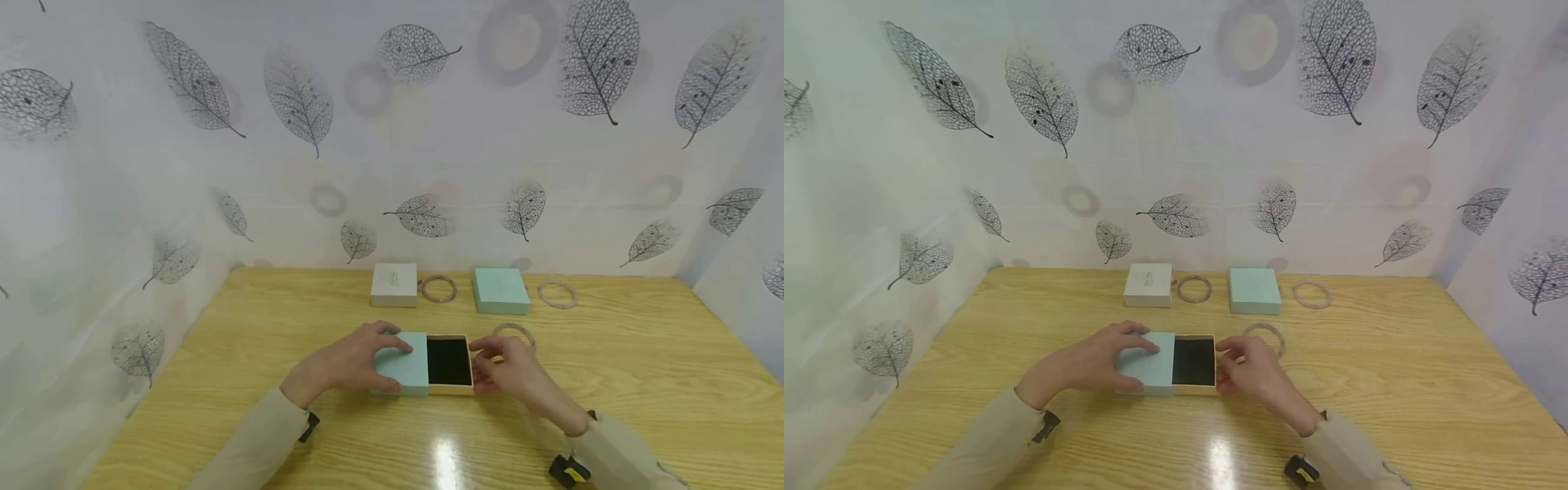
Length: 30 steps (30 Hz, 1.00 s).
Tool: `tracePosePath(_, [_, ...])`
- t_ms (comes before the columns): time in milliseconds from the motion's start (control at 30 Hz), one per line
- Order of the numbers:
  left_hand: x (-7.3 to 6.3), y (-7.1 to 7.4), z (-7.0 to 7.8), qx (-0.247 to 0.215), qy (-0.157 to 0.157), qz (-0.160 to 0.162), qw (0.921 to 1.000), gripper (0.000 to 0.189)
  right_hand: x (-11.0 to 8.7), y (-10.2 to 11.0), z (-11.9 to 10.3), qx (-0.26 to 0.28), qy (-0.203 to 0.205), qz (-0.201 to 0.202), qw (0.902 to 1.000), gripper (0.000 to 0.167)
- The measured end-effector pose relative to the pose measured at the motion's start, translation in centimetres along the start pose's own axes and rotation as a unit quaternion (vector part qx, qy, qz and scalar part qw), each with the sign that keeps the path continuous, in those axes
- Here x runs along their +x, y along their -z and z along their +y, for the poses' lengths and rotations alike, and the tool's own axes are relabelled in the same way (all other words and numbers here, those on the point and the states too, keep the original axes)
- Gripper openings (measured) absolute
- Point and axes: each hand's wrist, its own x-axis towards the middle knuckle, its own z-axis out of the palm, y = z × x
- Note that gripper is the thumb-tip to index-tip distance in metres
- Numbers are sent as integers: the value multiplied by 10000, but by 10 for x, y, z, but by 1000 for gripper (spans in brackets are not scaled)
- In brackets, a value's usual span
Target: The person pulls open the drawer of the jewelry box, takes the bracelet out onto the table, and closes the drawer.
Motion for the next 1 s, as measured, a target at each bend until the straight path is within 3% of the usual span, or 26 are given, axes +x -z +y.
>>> tracePosePath(1000, [1, 2, 1, -26, -15, -51, 10000, 53, 3, -10, -2, -83, -22, -51, 9999, 33])
